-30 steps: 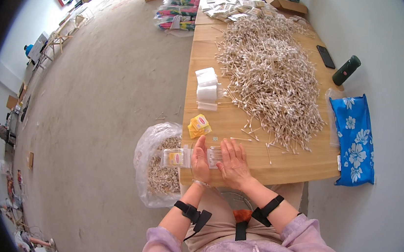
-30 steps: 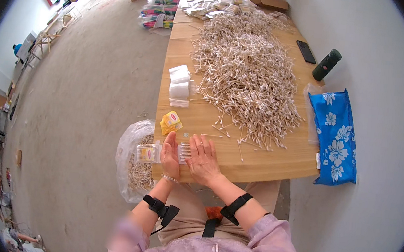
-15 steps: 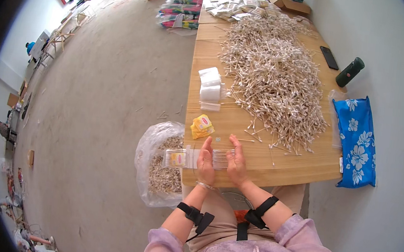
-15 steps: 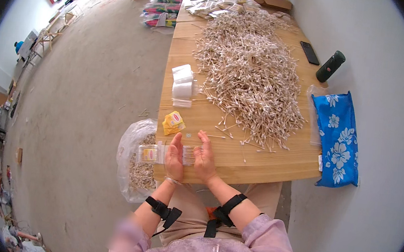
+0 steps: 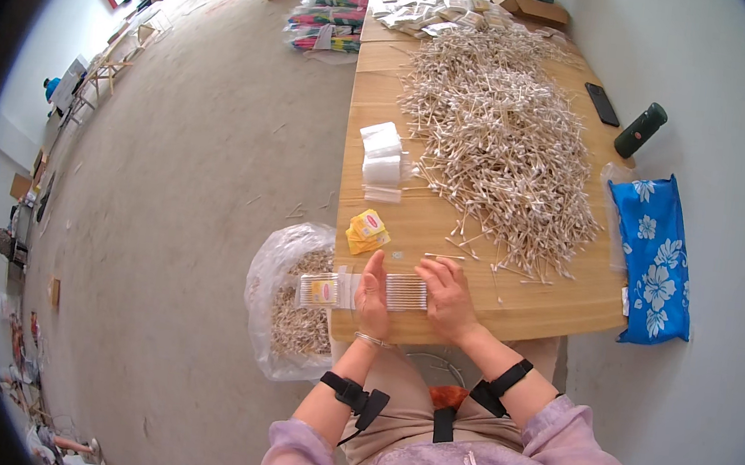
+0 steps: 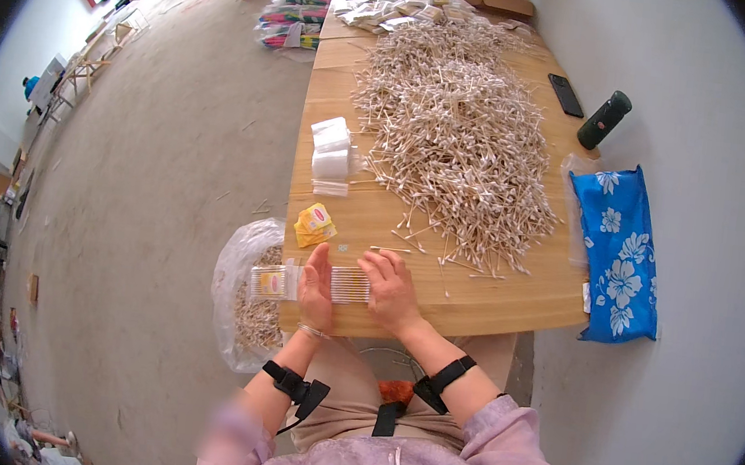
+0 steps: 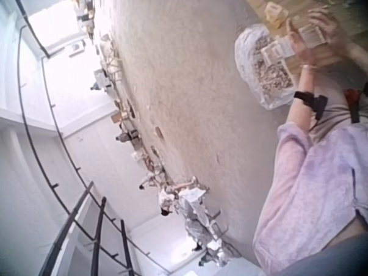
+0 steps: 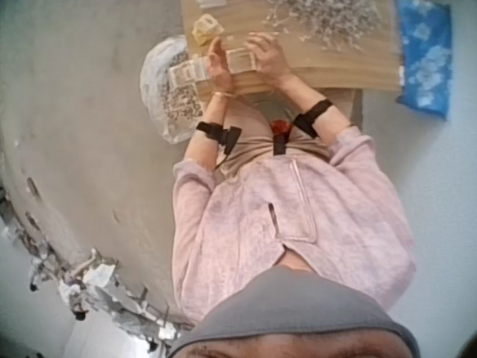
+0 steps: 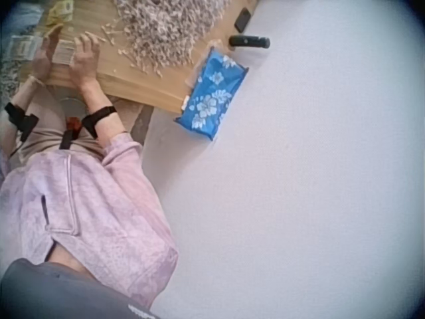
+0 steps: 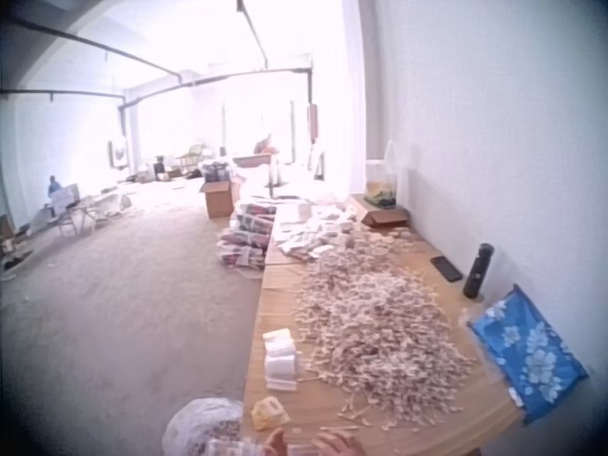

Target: The person is manually counting and arranging cotton swabs into small plastic containers.

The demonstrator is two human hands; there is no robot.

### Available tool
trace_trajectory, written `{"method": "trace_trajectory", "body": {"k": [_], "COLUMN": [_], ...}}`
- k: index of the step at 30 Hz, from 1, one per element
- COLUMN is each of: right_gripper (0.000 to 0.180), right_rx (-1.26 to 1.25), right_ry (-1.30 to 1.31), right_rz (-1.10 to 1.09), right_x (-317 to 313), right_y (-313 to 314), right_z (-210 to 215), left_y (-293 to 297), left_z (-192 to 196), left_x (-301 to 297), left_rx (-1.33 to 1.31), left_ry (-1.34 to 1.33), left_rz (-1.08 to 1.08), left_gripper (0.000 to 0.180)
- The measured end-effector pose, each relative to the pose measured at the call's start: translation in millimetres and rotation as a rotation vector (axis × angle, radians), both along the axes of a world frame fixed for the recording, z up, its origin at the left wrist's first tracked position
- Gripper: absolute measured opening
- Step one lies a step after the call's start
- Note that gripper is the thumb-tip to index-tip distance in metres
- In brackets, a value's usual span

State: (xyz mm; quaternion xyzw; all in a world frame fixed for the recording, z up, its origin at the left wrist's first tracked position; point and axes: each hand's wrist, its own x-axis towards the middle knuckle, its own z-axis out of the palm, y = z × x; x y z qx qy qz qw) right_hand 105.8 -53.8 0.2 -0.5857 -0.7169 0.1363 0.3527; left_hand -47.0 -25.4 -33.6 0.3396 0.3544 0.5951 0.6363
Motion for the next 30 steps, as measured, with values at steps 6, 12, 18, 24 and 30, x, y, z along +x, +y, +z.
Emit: {"method": "trace_trajectory", "body": {"k": [6, 12, 18, 24, 30], "right_gripper": [0.034, 0.037, 0.059, 0.078, 0.094], "right_rx": [-0.066, -0.048, -0.037, -0.119, -0.259], "right_ry": [-0.204, -0.234, -0.096, -0.062, -0.418], "right_rz": [0.002, -0.021, -0.029, 0.002, 0.146], "right_x": [2, -2, -18, -27, -21], "right_y": [6, 6, -17, -25, -29], "right_z": [5, 13, 6, 3, 3], "left_y": [1, 0, 0, 0, -2], "left_z": [3, -7, 2, -2, 3], "left_x": [4, -6, 0, -3, 2], "left_rx": [-0.009, -0.036, -0.031, -0.044, -0.024], "left_ry": [0.005, 0.013, 0.018, 0.008, 0.034], "left_rz": [-0.001, 0.007, -0.006, 0.005, -0.012], "left_gripper": [0.059, 0.059, 0.06, 0.061, 0.063]}}
